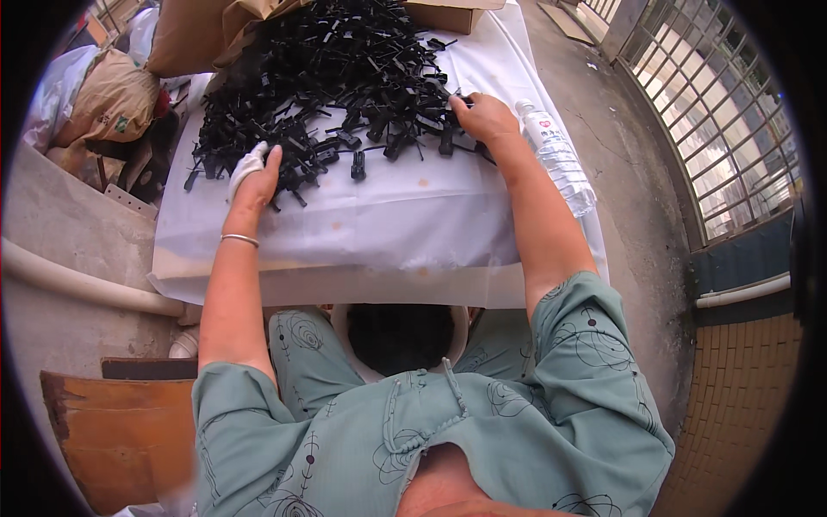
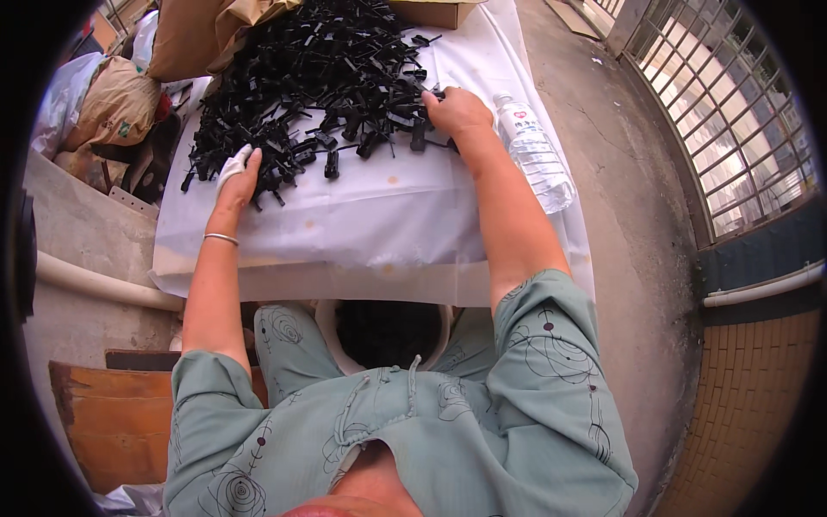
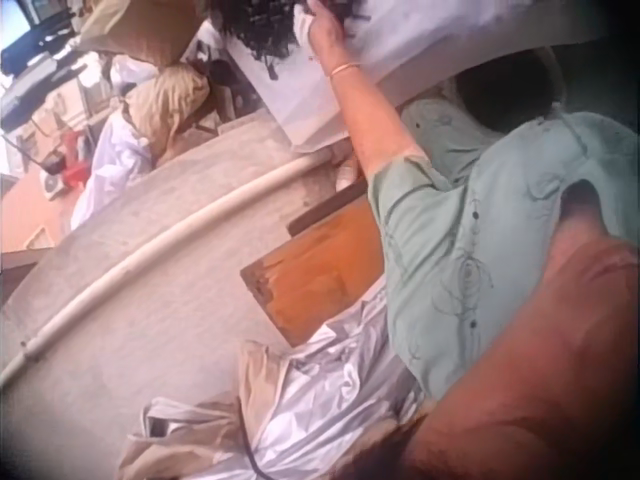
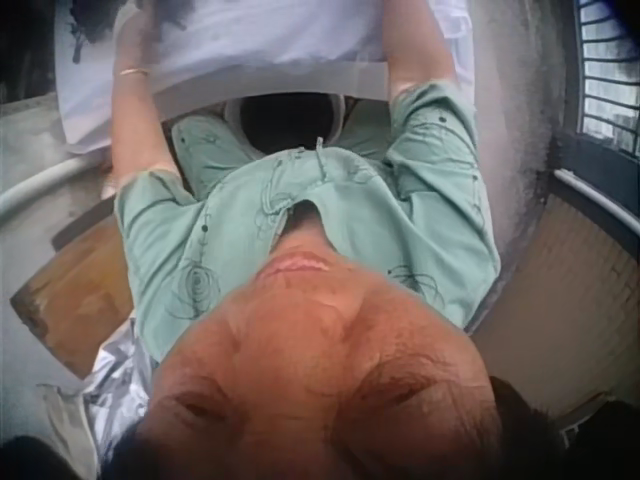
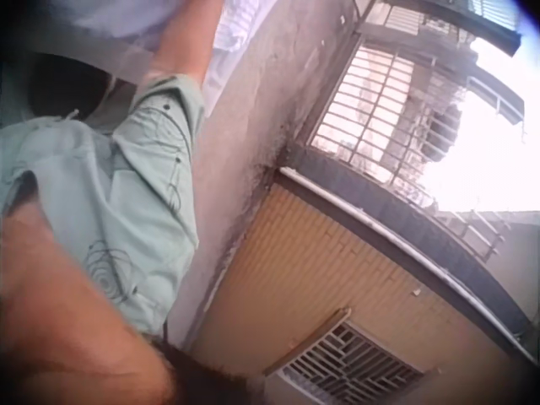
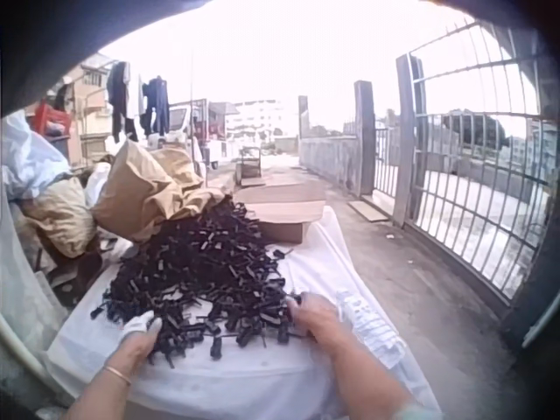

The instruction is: Wiping small black plastic components with a white cloth at a workstation.

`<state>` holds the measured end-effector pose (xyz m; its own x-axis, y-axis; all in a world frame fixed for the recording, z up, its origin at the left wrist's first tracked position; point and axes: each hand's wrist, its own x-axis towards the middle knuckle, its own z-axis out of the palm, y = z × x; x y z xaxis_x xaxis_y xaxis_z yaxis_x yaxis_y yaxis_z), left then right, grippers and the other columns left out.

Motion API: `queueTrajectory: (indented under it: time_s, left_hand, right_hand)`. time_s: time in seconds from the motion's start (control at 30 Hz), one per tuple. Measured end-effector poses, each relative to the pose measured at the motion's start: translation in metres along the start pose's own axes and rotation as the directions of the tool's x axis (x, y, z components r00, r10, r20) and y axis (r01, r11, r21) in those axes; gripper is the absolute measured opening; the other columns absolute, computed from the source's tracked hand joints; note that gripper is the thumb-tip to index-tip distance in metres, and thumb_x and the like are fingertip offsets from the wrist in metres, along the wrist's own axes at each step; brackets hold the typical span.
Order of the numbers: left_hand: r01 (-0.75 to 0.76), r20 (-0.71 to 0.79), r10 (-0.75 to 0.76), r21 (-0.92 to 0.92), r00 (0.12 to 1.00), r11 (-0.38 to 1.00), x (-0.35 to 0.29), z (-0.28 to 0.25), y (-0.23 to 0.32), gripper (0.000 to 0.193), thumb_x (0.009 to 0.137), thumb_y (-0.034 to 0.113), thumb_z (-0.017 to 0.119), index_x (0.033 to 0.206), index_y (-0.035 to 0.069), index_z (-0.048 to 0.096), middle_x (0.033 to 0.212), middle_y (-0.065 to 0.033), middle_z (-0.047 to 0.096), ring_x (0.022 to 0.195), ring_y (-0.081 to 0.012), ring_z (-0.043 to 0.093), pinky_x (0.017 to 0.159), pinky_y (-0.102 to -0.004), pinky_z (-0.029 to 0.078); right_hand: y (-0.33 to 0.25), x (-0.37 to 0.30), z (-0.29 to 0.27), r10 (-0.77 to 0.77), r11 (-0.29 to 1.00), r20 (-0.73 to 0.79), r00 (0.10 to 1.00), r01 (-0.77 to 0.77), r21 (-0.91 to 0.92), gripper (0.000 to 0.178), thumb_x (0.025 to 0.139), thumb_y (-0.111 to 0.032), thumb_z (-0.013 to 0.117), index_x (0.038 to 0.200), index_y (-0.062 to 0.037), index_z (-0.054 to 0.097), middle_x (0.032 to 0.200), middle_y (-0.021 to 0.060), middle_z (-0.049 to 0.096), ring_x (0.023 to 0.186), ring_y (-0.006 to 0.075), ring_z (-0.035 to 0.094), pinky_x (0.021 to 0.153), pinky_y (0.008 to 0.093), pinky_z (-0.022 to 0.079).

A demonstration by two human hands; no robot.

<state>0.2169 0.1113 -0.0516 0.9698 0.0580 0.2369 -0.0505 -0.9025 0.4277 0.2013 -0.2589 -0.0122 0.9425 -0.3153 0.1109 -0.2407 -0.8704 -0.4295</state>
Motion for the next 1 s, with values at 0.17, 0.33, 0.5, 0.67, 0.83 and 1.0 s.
queueTrajectory:
  time_s: [0.17, 0.33, 0.5, 0.67, 0.83, 1.0]
  left_hand:
    - [-0.241, -0.043, 0.237, -0.120, 0.970, 0.963, -0.031, 0.018, 0.052, 0.040, 0.076, 0.036, 0.052, 0.100, 0.006, 0.063, 0.101, -0.0173, 0.061, 0.096, -0.0316, 0.057, 0.086, -0.0358, 0.043]
    - [-0.331, -0.106, 0.314, -0.249, 0.943, 0.910, -0.069, 0.020, 0.067, 0.036, 0.078, 0.031, 0.054, 0.099, 0.004, 0.063, 0.101, -0.0171, 0.061, 0.097, -0.0315, 0.055, 0.088, -0.0347, 0.042]
    - [-0.406, -0.075, 0.405, -0.319, 0.911, 0.856, -0.093, 0.017, 0.084, 0.037, 0.081, 0.030, 0.056, 0.101, 0.000, 0.062, 0.104, -0.0171, 0.060, 0.103, -0.0313, 0.054, 0.092, -0.0356, 0.040]
    - [-0.435, -0.181, 0.396, -0.315, 0.900, 0.844, -0.108, -0.015, 0.070, 0.027, 0.079, 0.014, 0.058, 0.101, 0.000, 0.061, 0.103, -0.0170, 0.060, 0.103, -0.0300, 0.054, 0.092, -0.0343, 0.040]
    - [-0.517, -0.292, 0.468, -0.117, 0.834, 0.848, -0.138, -0.037, 0.077, 0.020, 0.078, 0.007, 0.058, 0.096, 0.001, 0.063, 0.095, -0.0147, 0.062, 0.095, -0.0285, 0.056, 0.086, -0.0350, 0.043]
    - [-0.519, -0.344, 0.402, -0.392, 0.849, 0.759, -0.169, -0.034, 0.089, 0.018, 0.076, -0.002, 0.056, 0.092, 0.000, 0.063, 0.094, -0.0137, 0.062, 0.091, -0.0282, 0.058, 0.082, -0.0342, 0.045]
  right_hand:
    - [-0.008, -0.030, 0.012, -0.223, 0.972, 0.186, 0.957, 0.203, 0.119, 0.045, 0.079, -0.041, 0.050, 0.102, -0.0042, 0.064, 0.097, 0.0176, 0.063, 0.095, 0.0301, 0.059, 0.085, 0.0352, 0.044]
    - [-0.013, -0.076, 0.003, -0.265, 0.956, 0.246, 0.932, 0.221, 0.194, 0.044, 0.080, -0.038, 0.050, 0.102, -0.0027, 0.063, 0.098, 0.0188, 0.063, 0.095, 0.0317, 0.059, 0.085, 0.0352, 0.044]
    - [0.006, -0.102, -0.006, -0.297, 0.880, -0.086, 0.951, 0.307, 0.362, 0.039, 0.083, -0.035, 0.055, 0.098, -0.0002, 0.062, 0.086, 0.0198, 0.063, 0.079, 0.0308, 0.061, 0.075, 0.0363, 0.047]
    - [0.027, -0.157, -0.041, -0.299, 0.948, -0.014, 0.954, 0.299, 0.106, 0.024, 0.080, -0.024, 0.059, 0.091, -0.0026, 0.060, 0.078, 0.0157, 0.062, 0.072, 0.0293, 0.060, 0.067, 0.0356, 0.047]
    - [0.046, -0.181, -0.018, -0.438, 0.899, -0.061, 0.897, 0.438, -0.006, 0.013, 0.079, -0.017, 0.058, 0.085, -0.0051, 0.059, 0.076, 0.0124, 0.061, 0.071, 0.0303, 0.059, 0.063, 0.0396, 0.046]
    - [0.027, -0.196, -0.037, -0.455, 0.858, -0.234, 0.859, 0.493, 0.143, 0.009, 0.079, -0.011, 0.059, 0.082, -0.0026, 0.057, 0.072, 0.0133, 0.059, 0.063, 0.0299, 0.057, 0.058, 0.0362, 0.045]
